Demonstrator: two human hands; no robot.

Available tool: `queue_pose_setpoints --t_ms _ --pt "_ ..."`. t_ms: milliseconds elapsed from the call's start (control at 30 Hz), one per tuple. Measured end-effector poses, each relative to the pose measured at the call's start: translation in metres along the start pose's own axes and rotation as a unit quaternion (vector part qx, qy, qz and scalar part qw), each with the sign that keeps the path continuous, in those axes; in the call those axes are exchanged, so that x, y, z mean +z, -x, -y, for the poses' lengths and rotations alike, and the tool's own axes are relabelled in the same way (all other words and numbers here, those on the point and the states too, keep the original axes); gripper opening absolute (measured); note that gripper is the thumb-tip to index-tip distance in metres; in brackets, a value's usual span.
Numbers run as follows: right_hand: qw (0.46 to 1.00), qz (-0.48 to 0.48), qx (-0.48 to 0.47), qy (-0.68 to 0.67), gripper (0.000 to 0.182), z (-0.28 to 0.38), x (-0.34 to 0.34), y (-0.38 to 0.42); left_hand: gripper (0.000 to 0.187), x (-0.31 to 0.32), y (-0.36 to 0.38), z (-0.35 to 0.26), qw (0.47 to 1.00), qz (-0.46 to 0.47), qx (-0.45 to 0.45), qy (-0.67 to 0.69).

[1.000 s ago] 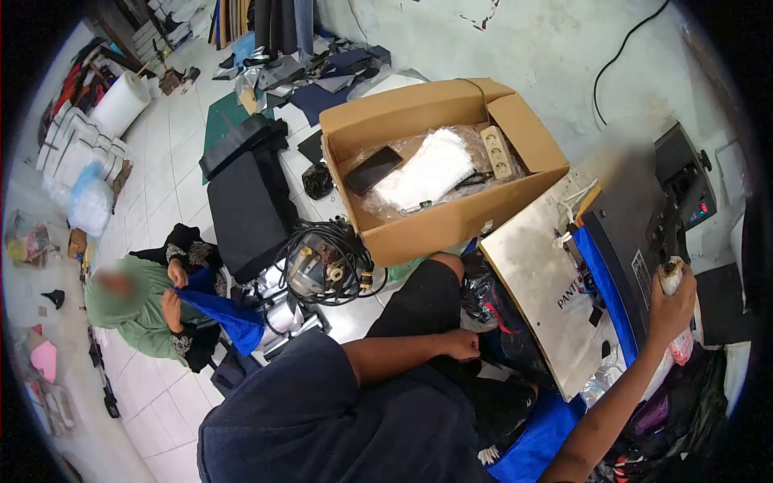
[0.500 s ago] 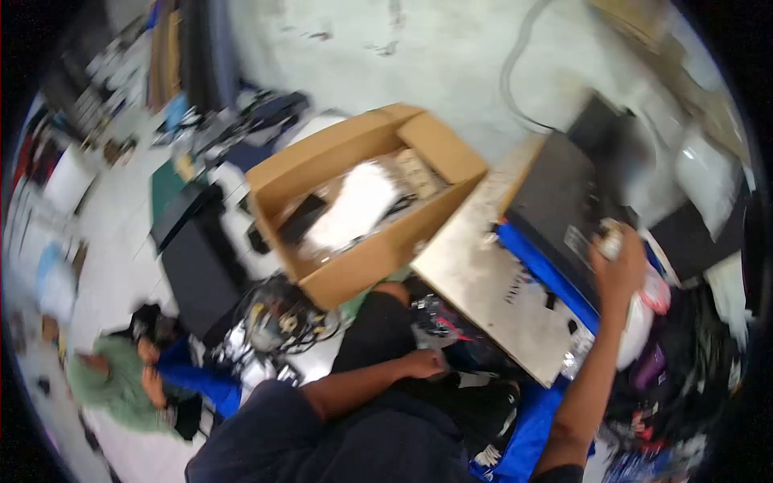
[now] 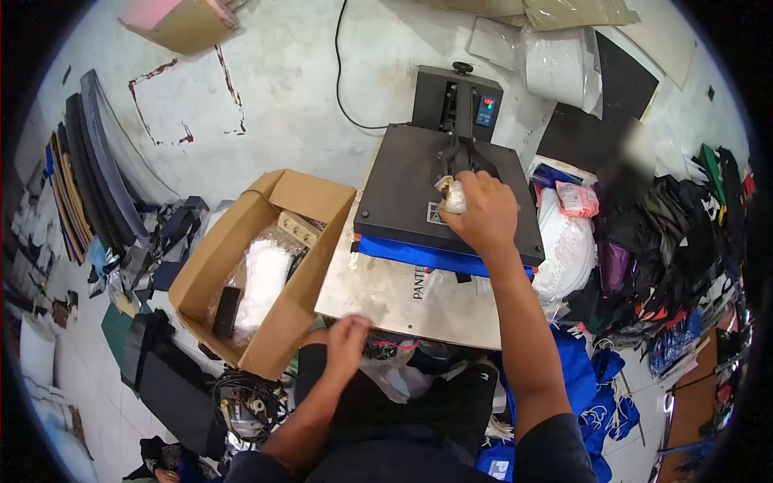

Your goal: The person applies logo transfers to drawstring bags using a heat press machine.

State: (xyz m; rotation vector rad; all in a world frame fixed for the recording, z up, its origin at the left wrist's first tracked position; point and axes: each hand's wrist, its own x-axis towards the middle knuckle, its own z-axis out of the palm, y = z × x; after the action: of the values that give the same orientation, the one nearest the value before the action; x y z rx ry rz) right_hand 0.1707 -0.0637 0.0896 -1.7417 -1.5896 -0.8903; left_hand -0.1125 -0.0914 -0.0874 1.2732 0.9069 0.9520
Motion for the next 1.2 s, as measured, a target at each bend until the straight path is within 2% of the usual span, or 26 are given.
queue_pose_setpoints --t_ms 67,100,167,367,433,600,667,800,867,933,967,1000,1033,1067,1100,1167,1200 --pt "1.0 -0.01 -0.003 -0.002 0.04 0.0 0.001 0.002 0.02 -0.005 -0.028 -0.011 0.997 -0.046 0.001 0.065" --pt "1.0 -0.004 -0.001 -0.002 0.041 -0.001 0.001 0.002 0.02 -0.003 -0.038 -0.02 0.995 -0.084 0.008 0.054" --pt "1.0 0.002 -0.001 0.001 0.042 -0.003 0.002 0.003 0.025 -0.004 -0.059 -0.023 0.994 -0.095 0.034 0.044" --pt "1.0 -0.01 -0.017 -0.018 0.042 -0.006 0.0 0.003 0.043 0.011 -0.125 -0.037 0.986 -0.141 -0.028 0.081" --pt "0.999 0.028 -0.015 -0.021 0.043 -0.007 -0.003 0.003 0.047 0.013 -0.145 -0.036 0.989 -0.122 -0.07 0.041" --pt "0.998 0.042 -0.028 -0.027 0.043 -0.009 -0.006 0.002 0.042 0.017 -0.161 -0.04 0.985 -0.04 -0.126 0.114" --pt "0.997 0.053 -0.037 -0.033 0.043 -0.008 -0.006 0.0 0.036 0.02 -0.159 -0.044 0.964 -0.033 -0.198 0.176" --pt "0.992 0.085 -0.067 -0.066 0.042 -0.014 -0.01 -0.005 0.03 0.027 -0.167 -0.046 0.954 -0.055 -0.199 0.215" --pt "0.989 0.085 -0.086 -0.083 0.041 -0.022 -0.016 -0.013 0.024 0.034 -0.172 -0.049 0.965 -0.118 -0.184 0.143" --pt "0.958 0.23 -0.069 -0.157 0.042 -0.03 -0.022 -0.024 0.022 0.036 -0.18 -0.039 0.966 -0.107 -0.166 0.164" --pt "0.957 0.236 -0.066 -0.157 0.042 -0.037 -0.022 -0.035 0.021 0.036 -0.185 -0.033 0.967 -0.098 -0.14 0.187" --pt "0.908 0.369 -0.077 -0.181 0.045 -0.047 -0.02 -0.053 0.022 0.041 -0.191 -0.026 0.946 -0.127 -0.157 0.253" --pt "0.839 0.498 -0.087 -0.204 0.048 -0.052 -0.02 -0.07 0.022 0.046 -0.189 -0.026 0.943 -0.131 -0.166 0.255" --pt "0.776 0.581 -0.044 -0.242 0.058 -0.05 -0.022 -0.087 0.022 0.05 -0.184 -0.034 0.932 -0.148 -0.17 0.284" --pt "0.769 0.589 -0.045 -0.243 0.058 -0.052 -0.019 -0.094 0.021 0.054 -0.183 -0.04 0.919 -0.165 -0.172 0.313" --pt "0.668 0.673 0.051 -0.313 0.065 -0.054 -0.013 -0.1 0.02 0.058 -0.178 -0.039 0.909 -0.183 -0.185 0.325" --pt "0.662 0.668 0.039 -0.337 0.065 -0.057 -0.008 -0.099 0.02 0.06 -0.18 -0.041 0.901 -0.193 -0.19 0.338"
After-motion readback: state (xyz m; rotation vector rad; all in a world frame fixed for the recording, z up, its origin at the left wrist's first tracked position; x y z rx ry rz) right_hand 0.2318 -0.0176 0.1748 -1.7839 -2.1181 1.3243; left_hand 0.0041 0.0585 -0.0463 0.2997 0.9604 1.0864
